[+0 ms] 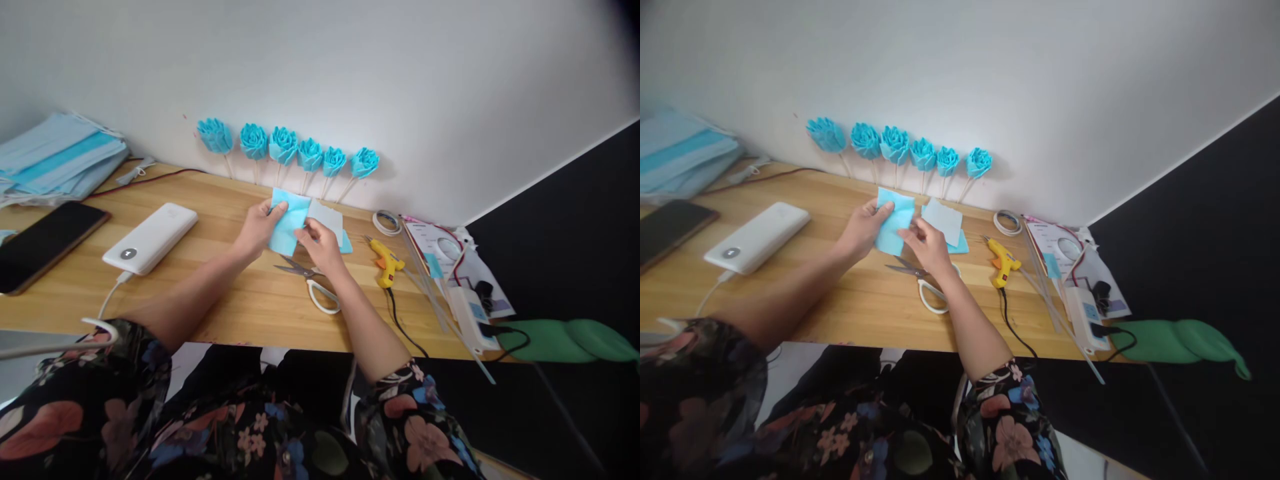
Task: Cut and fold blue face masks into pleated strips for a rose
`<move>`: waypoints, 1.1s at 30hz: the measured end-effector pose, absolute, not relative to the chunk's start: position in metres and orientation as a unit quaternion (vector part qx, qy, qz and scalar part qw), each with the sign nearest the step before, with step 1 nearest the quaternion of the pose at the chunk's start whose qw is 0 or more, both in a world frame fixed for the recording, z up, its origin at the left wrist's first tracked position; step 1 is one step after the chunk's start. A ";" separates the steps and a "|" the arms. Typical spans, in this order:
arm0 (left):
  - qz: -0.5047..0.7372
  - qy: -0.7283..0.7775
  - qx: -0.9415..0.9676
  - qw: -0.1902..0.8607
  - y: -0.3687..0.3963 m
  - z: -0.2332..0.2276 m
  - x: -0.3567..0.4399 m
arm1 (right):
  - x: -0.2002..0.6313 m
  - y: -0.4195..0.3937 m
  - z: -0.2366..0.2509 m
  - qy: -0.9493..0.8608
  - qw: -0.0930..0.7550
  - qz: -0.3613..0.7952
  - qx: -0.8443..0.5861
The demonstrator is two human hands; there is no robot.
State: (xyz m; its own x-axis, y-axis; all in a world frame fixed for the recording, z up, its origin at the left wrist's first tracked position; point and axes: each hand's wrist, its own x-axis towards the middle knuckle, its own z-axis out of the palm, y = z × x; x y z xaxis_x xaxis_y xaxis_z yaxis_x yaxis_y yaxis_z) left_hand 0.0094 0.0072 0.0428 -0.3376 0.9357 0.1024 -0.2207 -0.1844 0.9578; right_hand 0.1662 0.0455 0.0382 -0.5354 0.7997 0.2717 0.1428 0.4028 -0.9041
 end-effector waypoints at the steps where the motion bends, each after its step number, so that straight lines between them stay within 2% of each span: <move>1: 0.661 0.480 0.396 0.419 0.007 0.042 0.009 | 0.168 0.046 0.041 -0.735 0.388 0.467 -0.303; 4: 0.630 0.503 0.443 0.391 0.005 0.040 0.010 | 0.172 0.050 0.045 -0.702 0.435 0.476 -0.303; 11: 0.562 0.535 0.532 0.340 0.002 0.039 0.016 | 0.172 0.051 0.044 -0.691 0.454 0.423 -0.371; 18: 0.557 0.533 0.513 0.377 0.003 0.037 0.015 | 0.175 0.053 0.046 -0.663 0.491 0.408 -0.392; 23: 0.546 0.529 0.529 0.377 0.001 0.038 0.016 | 0.175 0.056 0.046 -0.666 0.493 0.434 -0.352; 28: 0.531 0.533 0.539 0.379 -0.001 0.041 0.018 | 0.176 0.056 0.046 -0.661 0.487 0.425 -0.380; 33: 0.518 0.531 0.541 0.395 0.001 0.038 0.016 | 0.178 0.060 0.046 -0.628 0.529 0.416 -0.390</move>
State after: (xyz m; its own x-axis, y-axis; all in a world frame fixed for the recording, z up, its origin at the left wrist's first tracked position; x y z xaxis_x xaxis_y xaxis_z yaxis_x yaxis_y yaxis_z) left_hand 0.0162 0.0013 0.0375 -0.1013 0.9847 0.1414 0.1650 -0.1236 0.9785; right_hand 0.1777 0.0599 0.0465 -0.1347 0.9307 0.3400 0.0492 0.3490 -0.9358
